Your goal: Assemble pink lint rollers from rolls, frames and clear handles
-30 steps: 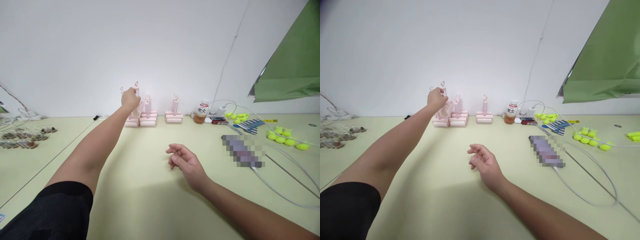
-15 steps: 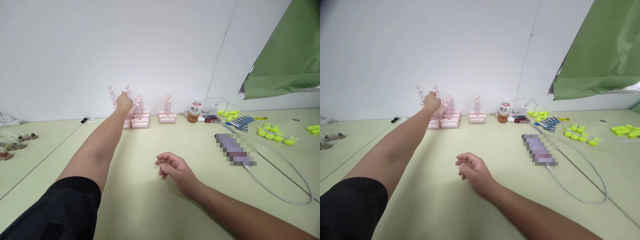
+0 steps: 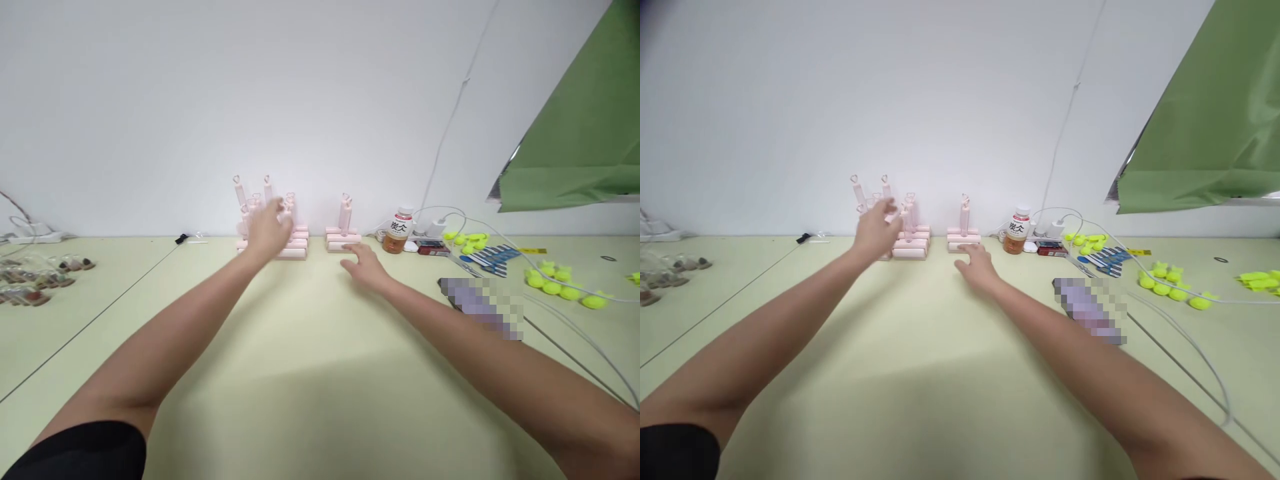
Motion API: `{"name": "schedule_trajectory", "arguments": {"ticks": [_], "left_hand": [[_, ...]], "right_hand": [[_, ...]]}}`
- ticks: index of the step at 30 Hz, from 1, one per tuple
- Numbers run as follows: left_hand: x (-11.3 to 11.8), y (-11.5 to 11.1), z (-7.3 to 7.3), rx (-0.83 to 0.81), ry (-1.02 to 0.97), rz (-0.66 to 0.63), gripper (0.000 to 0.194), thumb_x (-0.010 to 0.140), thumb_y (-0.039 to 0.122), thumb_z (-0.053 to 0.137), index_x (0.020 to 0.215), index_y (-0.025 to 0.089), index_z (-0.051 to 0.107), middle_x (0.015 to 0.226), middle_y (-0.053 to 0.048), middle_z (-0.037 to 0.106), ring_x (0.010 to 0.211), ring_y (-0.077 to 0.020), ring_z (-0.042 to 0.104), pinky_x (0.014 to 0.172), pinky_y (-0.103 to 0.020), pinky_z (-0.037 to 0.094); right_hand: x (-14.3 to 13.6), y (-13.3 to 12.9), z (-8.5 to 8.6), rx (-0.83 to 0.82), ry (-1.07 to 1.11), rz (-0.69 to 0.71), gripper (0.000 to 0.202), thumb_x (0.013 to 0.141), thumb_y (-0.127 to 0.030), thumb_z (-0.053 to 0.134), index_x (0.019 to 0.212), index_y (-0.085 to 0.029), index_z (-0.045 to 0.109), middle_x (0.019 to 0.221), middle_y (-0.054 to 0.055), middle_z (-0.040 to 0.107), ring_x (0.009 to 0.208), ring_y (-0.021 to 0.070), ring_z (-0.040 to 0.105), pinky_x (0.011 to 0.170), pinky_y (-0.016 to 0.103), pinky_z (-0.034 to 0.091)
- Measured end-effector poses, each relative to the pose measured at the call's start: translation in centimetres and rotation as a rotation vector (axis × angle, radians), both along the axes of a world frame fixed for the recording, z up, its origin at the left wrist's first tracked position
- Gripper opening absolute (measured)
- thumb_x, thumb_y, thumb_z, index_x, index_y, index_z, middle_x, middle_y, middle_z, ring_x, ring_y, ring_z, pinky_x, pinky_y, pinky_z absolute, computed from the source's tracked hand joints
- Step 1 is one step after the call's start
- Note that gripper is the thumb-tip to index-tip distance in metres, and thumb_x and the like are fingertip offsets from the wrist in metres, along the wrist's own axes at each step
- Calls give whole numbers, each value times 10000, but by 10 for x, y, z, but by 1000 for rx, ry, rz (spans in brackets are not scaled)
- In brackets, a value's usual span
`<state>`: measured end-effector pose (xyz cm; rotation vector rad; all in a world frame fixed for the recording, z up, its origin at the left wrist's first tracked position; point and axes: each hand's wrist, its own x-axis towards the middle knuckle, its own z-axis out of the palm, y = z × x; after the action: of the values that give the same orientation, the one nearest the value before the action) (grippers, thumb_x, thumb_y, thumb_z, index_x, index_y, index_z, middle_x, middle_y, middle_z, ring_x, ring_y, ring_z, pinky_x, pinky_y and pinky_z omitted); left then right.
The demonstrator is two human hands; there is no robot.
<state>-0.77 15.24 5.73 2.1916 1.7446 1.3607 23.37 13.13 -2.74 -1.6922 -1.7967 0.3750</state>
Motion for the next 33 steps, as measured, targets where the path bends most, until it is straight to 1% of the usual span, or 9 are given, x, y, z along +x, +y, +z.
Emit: {"name": "schedule_trajectory", "arguments": {"ticks": [4,7,9,14,19,20,23,27,33], "left_hand": [[10,-73,-60,-263,159,-332,292,844,290,520,1059,212,702,1027,-52,748,784,-215,688,804,-349,512],[10,-104,-98,-388,217,-454,268,845,271,495,958,230,734,943,-55,756,802,-227,685,744,-342,507],[8,-109,-110,-420,160,-483,259,837,266,496,924,238,738,922,-49,751,823,-227,680,740,-336,506],[0,-98,-113,-524,-84,-459,251,841,305,526,969,213,722,857,-39,731,751,-195,662,714,-318,516],[3,-87,-110,-623,-303,-348,390,840,377,597,1168,171,645,1042,-83,718,906,-214,679,825,-331,524],[5,-87,-109,-642,-336,-324,484,826,415,629,1240,164,601,1139,-107,693,930,-222,678,832,-341,524],[16,-94,-106,-645,-452,-380,667,793,466,686,1356,162,495,1341,-153,592,990,-245,667,837,-364,529],[30,-115,-102,-558,-547,-537,532,814,375,679,1285,166,546,1247,-119,660,1091,-255,633,912,-373,511],[22,-122,-100,-535,-501,-489,506,790,345,689,1248,182,549,1216,-107,671,1085,-246,643,916,-365,515]], "right_hand": [[8,58,15,-18,-121,-39,603,831,-354,583,1424,-263,521,1544,135,332,1418,406,256,1101,512,278],[3,80,17,-61,-182,-62,630,807,-342,590,1426,-248,523,1476,165,431,1352,424,349,1053,532,324],[-3,86,15,-73,-208,-85,640,788,-326,590,1418,-223,530,1398,189,509,1296,438,402,1024,570,334],[-13,66,10,-18,-186,-88,621,775,-286,578,1384,-164,564,1352,224,542,1287,458,406,1036,625,290],[-20,2,9,22,-7,37,597,846,-269,496,1439,-194,507,1349,109,600,1204,267,560,1035,410,418],[-24,-15,8,14,68,65,594,862,-283,480,1452,-208,488,1318,89,622,1163,240,590,1007,391,450],[-34,-68,7,-162,712,170,648,815,-311,587,1446,-198,492,1198,87,654,1093,235,619,943,411,502],[-38,-118,6,-260,1032,219,648,763,-321,679,1395,-266,551,1172,62,631,1076,216,612,910,396,525],[-19,-124,3,-171,1101,167,630,721,-338,714,1339,-285,603,1117,37,633,1075,226,591,901,399,523]]}}
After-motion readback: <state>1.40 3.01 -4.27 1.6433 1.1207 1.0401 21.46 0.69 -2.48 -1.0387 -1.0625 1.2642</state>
